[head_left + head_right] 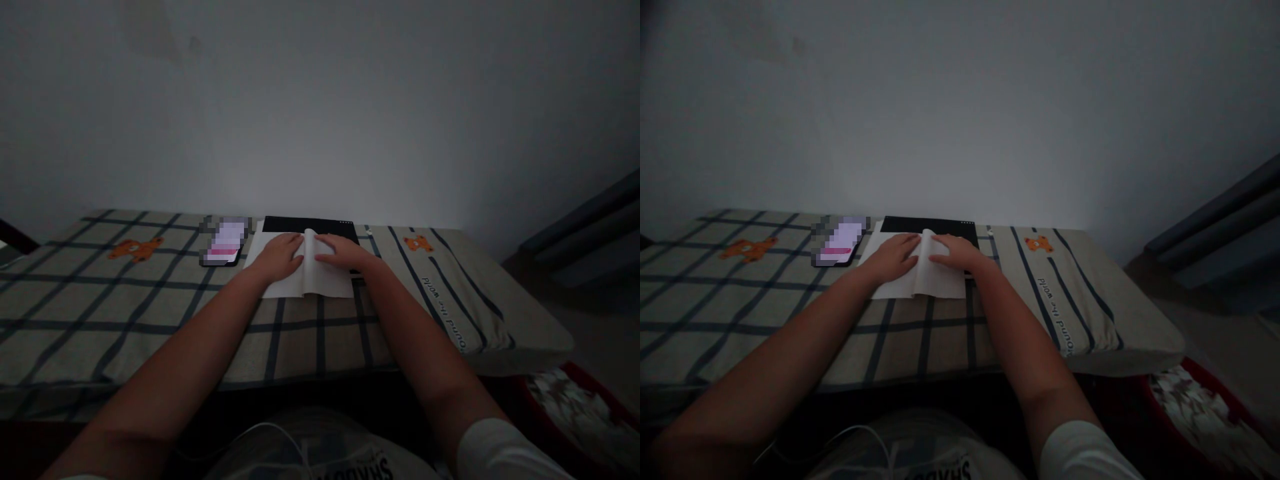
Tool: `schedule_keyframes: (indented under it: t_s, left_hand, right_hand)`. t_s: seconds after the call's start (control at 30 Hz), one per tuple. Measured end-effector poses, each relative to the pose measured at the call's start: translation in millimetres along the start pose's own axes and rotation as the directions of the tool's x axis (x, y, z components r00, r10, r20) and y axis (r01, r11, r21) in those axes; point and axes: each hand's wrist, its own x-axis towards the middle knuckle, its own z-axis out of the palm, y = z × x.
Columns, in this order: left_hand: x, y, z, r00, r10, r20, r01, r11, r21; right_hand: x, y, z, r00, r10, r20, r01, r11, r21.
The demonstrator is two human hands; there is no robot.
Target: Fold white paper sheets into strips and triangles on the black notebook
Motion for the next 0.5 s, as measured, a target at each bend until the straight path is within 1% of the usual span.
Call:
schedule_keyframes:
  t_s: [0.13, 0.23, 0.4, 0.5]
  left_hand:
    - [3, -4, 11.2, 0.996, -0.01, 0.085, 0.009, 1.0, 0.013]
    - [4, -2, 11.2, 0.993, -0.029, 0.116, 0.026, 0.999, 0.032]
    - [1, 7, -2.1, 0.993, -0.067, 0.092, 0.06, 0.995, 0.08]
    - [0, 9, -7.4, 0.994, -0.085, 0.062, 0.079, 0.993, 0.091]
  right_hand:
    - [2, -1, 2, 0.999, -0.029, 0.042, 0.032, 0.996, -0.079]
    - [3, -4, 4, 0.998, -0.035, 0.053, 0.039, 0.996, -0.075]
    - [3, -12, 3, 0.999, 0.024, -0.038, -0.023, 0.999, 0.023]
    - [2, -17, 2, 0.999, 0.014, -0.049, -0.016, 1.0, -0.022]
